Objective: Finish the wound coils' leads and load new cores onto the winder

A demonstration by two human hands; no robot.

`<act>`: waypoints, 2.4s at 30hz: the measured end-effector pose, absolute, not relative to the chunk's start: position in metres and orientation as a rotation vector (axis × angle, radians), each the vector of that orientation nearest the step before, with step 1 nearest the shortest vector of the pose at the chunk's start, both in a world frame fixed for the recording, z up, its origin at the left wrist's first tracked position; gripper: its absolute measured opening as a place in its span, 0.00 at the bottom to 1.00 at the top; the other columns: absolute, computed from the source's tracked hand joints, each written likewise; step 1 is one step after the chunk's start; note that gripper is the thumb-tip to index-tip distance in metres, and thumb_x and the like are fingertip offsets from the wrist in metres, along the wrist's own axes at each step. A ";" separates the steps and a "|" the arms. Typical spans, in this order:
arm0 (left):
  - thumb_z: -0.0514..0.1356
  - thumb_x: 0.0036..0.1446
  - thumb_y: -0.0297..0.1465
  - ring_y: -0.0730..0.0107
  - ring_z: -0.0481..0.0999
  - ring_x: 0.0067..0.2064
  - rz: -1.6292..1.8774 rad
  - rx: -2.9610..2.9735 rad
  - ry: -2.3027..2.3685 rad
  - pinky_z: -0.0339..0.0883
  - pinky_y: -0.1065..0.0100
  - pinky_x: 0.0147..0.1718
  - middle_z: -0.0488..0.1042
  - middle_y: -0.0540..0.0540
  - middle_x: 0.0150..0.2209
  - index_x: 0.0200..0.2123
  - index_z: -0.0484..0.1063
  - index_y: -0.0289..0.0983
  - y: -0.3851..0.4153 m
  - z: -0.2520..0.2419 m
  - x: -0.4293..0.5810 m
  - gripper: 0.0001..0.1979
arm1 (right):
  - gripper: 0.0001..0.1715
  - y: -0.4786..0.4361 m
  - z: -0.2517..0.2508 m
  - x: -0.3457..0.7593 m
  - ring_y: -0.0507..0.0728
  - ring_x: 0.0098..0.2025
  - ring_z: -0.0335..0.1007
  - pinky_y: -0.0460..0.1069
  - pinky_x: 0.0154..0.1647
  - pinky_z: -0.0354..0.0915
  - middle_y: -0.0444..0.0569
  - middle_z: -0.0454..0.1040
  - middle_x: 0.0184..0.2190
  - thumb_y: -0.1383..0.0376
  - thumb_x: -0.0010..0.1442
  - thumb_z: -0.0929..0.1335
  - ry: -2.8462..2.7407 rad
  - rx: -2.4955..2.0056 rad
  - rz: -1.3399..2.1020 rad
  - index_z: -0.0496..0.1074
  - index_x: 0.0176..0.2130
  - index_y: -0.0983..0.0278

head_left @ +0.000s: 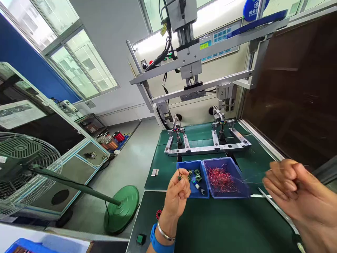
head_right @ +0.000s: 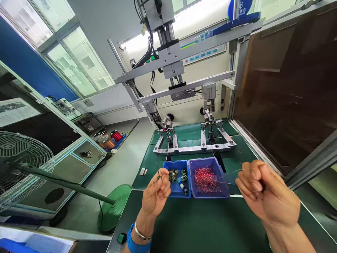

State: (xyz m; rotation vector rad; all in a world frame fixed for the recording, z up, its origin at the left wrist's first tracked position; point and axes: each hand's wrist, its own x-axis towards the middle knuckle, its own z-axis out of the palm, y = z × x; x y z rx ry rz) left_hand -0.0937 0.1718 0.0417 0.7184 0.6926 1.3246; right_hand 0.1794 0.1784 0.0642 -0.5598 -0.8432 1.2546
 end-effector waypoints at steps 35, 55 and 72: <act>0.73 0.49 0.40 0.85 0.60 0.22 1.224 0.587 0.724 0.53 0.77 0.21 0.69 0.52 0.32 0.34 0.73 0.37 0.154 0.026 -0.046 0.17 | 0.12 0.158 0.032 0.083 0.48 0.16 0.47 0.44 0.18 0.48 0.34 0.51 0.15 0.63 0.61 0.63 -1.573 -1.064 0.953 0.71 0.30 0.63; 0.77 0.39 0.34 0.71 0.74 0.36 1.242 0.351 0.780 0.69 0.72 0.35 0.76 0.47 0.36 0.35 0.81 0.36 0.156 0.028 -0.045 0.18 | 0.08 0.156 0.031 0.086 0.48 0.19 0.50 0.44 0.20 0.52 0.35 0.51 0.18 0.62 0.59 0.65 -1.611 -1.159 0.785 0.72 0.32 0.63; 0.76 0.42 0.38 0.74 0.69 0.33 1.265 0.485 0.777 0.64 0.72 0.33 0.72 0.50 0.33 0.30 0.77 0.37 0.151 0.023 -0.040 0.16 | 0.09 0.155 0.031 0.086 0.48 0.19 0.50 0.44 0.21 0.50 0.37 0.56 0.18 0.67 0.57 0.63 -1.582 -0.935 0.990 0.65 0.25 0.62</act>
